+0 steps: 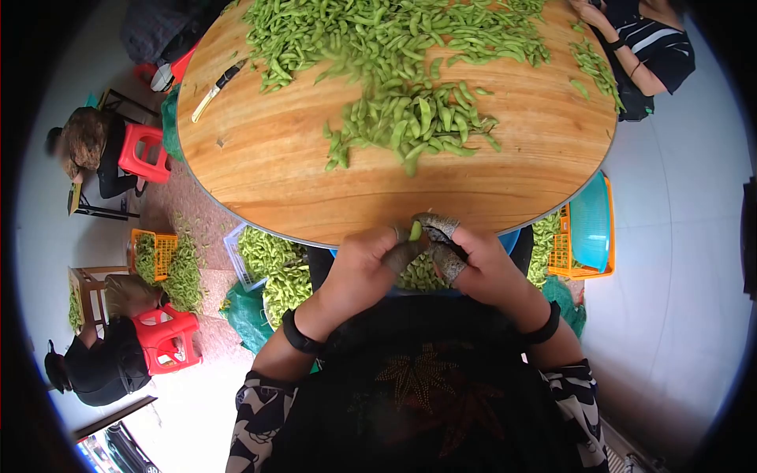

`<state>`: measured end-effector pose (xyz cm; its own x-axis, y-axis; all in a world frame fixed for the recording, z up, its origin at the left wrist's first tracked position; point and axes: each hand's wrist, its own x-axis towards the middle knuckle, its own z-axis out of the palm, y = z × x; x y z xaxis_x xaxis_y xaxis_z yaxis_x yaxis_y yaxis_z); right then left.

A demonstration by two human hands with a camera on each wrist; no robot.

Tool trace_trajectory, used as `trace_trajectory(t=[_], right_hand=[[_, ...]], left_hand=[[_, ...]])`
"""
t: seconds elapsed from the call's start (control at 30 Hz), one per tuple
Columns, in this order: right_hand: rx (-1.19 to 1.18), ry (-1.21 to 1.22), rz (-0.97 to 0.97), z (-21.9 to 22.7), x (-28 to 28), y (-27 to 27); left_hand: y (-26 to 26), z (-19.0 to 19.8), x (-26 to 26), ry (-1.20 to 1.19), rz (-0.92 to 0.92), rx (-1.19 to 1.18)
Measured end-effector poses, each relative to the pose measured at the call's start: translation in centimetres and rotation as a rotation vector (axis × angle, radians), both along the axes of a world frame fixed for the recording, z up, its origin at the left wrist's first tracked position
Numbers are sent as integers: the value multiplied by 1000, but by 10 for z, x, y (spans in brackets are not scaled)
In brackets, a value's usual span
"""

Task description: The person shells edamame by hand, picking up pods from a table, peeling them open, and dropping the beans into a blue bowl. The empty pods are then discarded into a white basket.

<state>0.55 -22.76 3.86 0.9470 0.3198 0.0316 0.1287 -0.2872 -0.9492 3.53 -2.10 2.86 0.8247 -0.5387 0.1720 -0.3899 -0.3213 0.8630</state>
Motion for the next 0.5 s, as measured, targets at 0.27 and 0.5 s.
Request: trace_trajectory(t=[0.27, 0.5], right_hand=[[664, 781, 131, 10, -1, -3], [901, 1005, 143, 9, 1, 1]], left_hand=[[17, 13, 2, 166, -143, -27], [10, -9, -5, 959, -90, -527]])
